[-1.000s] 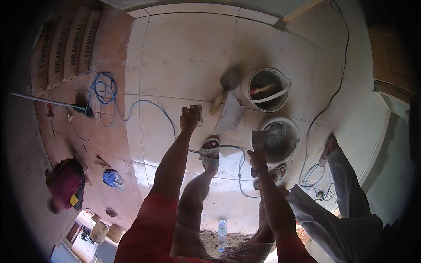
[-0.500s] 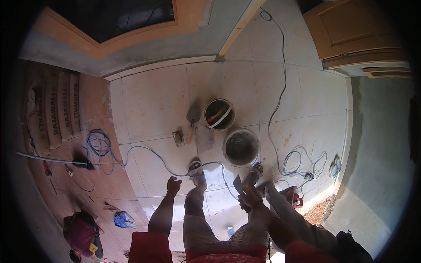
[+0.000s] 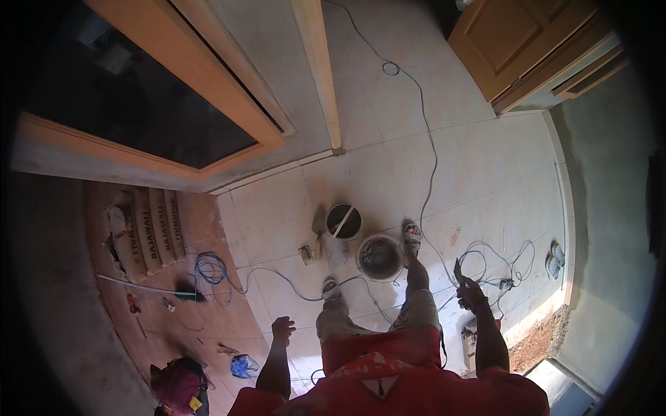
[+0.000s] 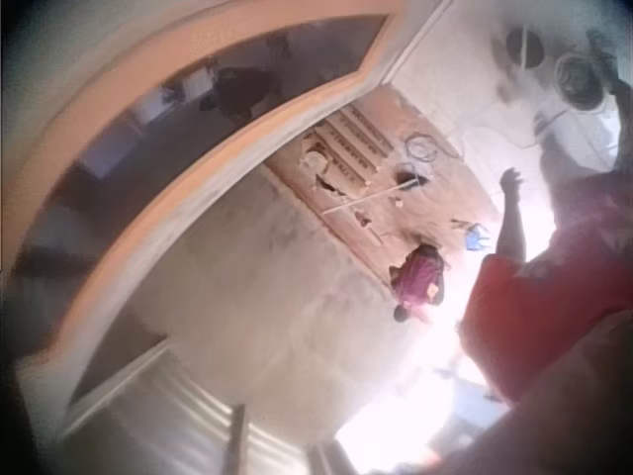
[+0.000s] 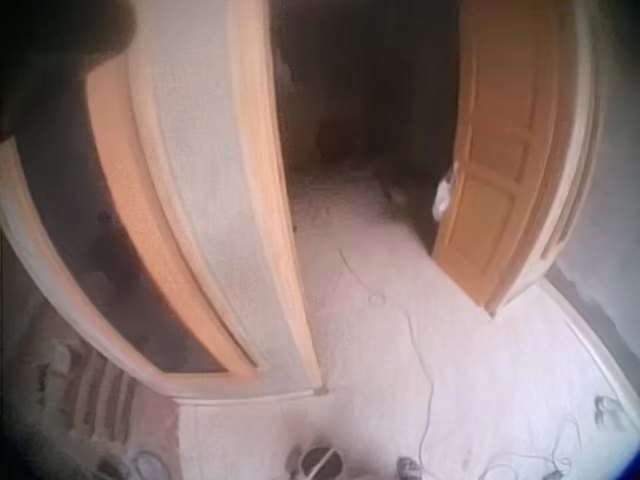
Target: The person scoops grout from a bucket using a trowel and applies it to the joints between floor tiles. They then use a smaller tool to smooth and clean the grout lines along the edges of the tiles.
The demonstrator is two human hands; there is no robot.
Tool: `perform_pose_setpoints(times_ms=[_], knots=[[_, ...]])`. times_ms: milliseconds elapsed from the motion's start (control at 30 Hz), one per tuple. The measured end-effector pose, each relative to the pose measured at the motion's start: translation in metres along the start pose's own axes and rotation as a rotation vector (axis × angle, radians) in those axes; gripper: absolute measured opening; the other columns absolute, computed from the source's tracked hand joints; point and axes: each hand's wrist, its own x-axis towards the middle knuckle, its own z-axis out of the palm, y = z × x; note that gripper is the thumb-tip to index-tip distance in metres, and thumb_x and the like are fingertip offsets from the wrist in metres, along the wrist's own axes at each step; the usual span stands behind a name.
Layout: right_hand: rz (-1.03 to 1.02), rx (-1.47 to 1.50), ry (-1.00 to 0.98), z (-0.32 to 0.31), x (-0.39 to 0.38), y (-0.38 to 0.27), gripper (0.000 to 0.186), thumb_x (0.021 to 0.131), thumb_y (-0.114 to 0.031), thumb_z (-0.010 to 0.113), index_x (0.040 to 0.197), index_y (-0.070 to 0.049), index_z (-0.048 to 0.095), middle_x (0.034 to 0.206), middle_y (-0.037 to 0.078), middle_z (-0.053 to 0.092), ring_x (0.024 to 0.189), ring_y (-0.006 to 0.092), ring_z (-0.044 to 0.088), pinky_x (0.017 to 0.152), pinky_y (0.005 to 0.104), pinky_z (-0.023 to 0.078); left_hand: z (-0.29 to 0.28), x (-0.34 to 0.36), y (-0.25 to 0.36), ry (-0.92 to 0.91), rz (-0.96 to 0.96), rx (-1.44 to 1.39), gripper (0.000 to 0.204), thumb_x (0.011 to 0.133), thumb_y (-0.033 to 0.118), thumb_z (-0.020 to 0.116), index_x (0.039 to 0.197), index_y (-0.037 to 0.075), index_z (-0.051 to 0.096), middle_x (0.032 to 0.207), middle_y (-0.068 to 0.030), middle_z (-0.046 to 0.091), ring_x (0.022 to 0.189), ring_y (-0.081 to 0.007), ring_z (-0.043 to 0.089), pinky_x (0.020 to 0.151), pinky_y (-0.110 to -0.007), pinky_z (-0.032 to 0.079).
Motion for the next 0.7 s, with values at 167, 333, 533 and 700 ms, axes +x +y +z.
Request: perform_pose_setpoints(times_ms=[167, 333, 533, 700], knots=[[0.175, 0.037, -0.086, -0.115, 0.053, 0.007, 0.055, 0.088, 0.001, 0.05, 0.139, -0.017, 0.04, 0.062, 0.006, 0.049, 0.04, 0.0134, 0.042, 0.034, 0.0308, 0.032, 0.091, -0.1, 0.031, -0.013, -0.037, -0.092, 0.047, 0.092, 0.035, 0.054, 0.129, 0.008, 0.046, 0.119, -0.0171, 0.061, 0.094, -0.0315, 0.064, 0.077, -0.042, 0.046], [0.176, -0.251, -0.047, -0.171, 0.063, -0.061, 0.025, 0.089, -0.007, 0.057, 0.113, -0.011, 0.05, 0.067, 0.012, 0.056, 0.043, 0.0152, 0.047, 0.035, 0.0312, 0.034, 0.18, -0.176, 0.044, -0.063, -0.087, -0.054, 0.039, 0.096, 0.029, 0.051, 0.127, 0.004, 0.051, 0.113, -0.0174, 0.064, 0.09, -0.0303, 0.067, 0.074, -0.037, 0.051], [-0.075, -0.695, -0.105, -0.175, 0.075, -0.208, 0.033, 0.08, -0.01, 0.068, 0.112, -0.012, 0.06, 0.074, 0.01, 0.064, 0.052, 0.0173, 0.059, 0.044, 0.0317, 0.045, 0.248, -0.203, 0.046, -0.044, -0.093, -0.269, 0.041, 0.095, 0.029, 0.051, 0.127, 0.003, 0.049, 0.113, -0.0184, 0.064, 0.091, -0.0314, 0.066, 0.079, -0.042, 0.051], [-0.424, -1.064, -0.019, -0.145, 0.1, -0.33, 0.037, 0.074, -0.011, 0.069, 0.111, -0.012, 0.064, 0.09, 0.012, 0.069, 0.077, 0.0218, 0.066, 0.066, 0.0361, 0.053, 0.291, -0.188, 0.079, 0.002, -0.114, -0.372, 0.047, 0.095, 0.03, 0.053, 0.13, 0.001, 0.042, 0.115, -0.0243, 0.06, 0.093, -0.0374, 0.065, 0.067, -0.044, 0.052]])
